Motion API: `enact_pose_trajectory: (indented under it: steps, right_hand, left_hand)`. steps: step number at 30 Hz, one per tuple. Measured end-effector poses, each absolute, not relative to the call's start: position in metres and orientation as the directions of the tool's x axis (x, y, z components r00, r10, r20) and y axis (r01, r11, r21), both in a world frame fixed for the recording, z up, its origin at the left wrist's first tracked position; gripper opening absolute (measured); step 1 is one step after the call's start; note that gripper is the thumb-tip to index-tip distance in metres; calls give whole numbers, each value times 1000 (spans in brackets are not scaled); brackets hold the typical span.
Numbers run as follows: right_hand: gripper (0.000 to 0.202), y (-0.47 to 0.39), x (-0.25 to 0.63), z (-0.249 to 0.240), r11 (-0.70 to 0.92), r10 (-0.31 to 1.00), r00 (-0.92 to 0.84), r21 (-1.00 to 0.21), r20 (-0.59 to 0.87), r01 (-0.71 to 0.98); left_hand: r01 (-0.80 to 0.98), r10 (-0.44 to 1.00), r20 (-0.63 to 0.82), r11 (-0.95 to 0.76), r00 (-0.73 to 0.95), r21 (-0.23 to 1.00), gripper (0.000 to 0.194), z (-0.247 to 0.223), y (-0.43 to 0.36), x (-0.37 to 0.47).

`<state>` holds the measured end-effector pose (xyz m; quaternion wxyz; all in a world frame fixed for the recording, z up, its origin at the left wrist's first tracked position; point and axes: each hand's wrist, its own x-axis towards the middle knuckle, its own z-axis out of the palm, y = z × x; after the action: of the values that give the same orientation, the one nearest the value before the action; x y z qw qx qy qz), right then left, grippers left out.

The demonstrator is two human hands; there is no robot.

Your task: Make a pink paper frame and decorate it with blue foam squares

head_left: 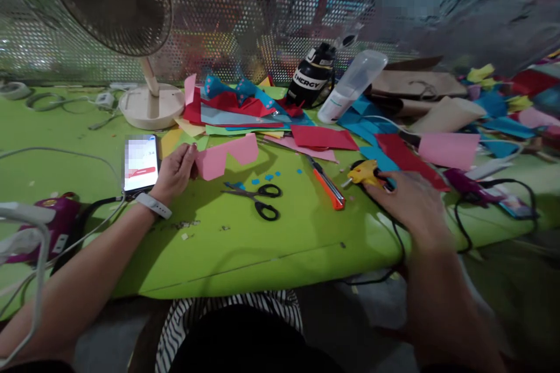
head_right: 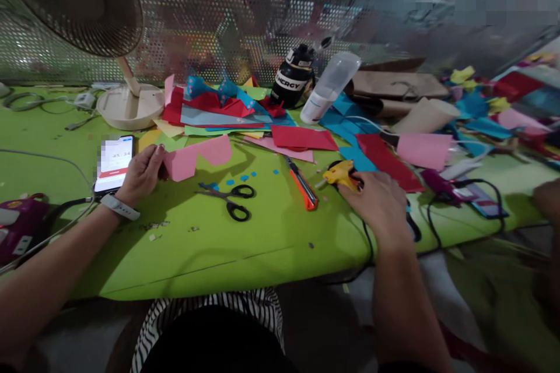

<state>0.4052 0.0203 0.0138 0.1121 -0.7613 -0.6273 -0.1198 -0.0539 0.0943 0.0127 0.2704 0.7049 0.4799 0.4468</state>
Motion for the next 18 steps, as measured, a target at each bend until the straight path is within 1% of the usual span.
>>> enact_pose_trajectory:
  steps: [1,2,3,4,5,6,7,8,9,11,13,15,17,18]
  right_hand:
    - [26,19,396,18,-177,888,167,-16,428,984]
    - [25,19,384,23,-125,858,128,-40,498,991]
    - [22,19,368,28,-35,845,81,-96,529,995]
    - [20,19,350,31,84,857,17,-172,515,981]
    - [19,21,331,34,231,891,-101,-251,443,940]
    - [20,23,311,37,364,902,-254,-300,349,882]
    - [20,25,292,39,448,887,-370,-326,275,833]
    - [21,28,276,40,497,867,-445,-319,223,807]
    - [22,31,262,42,532,847,-491,-303,204,791]
    - [22,37,247,45,564,826,-534,-285,183,775]
    - [21,43,249,49,533,846,-496,-285,195,797]
    - [19,47,264,53,434,894,-373,-276,249,857]
    - [18,49,288,54,296,923,-213,-238,320,925]
    - [18,49,300,53,229,932,-153,-208,328,951]
  left_hand:
    - [434,918,369,-394,144,810,41,12,94,-54]
    - [433,918,370,-395,146,810,41,12,95,-54]
    - [432,917,372,-397,146,810,42,12,95,-53]
    - [429,917,373,-397,142,812,42,11,95,-53]
    - [424,917,375,-396,135,814,42,11,95,-53]
    - [419,917,379,-396,129,817,42,12,95,-53]
    - [414,916,382,-397,123,819,42,12,95,-53]
    - [407,916,384,-397,118,823,42,12,94,-53]
    - [398,915,387,-399,113,826,42,12,94,-53]
    - [378,915,391,-398,101,836,43,13,95,-54]
    - [360,920,382,-388,92,848,43,13,95,-55]
    - [348,925,370,-376,87,859,43,13,96,-56]
    - [338,929,361,-368,86,866,42,13,97,-57]
    - [335,930,359,-366,84,868,43,13,97,-57]
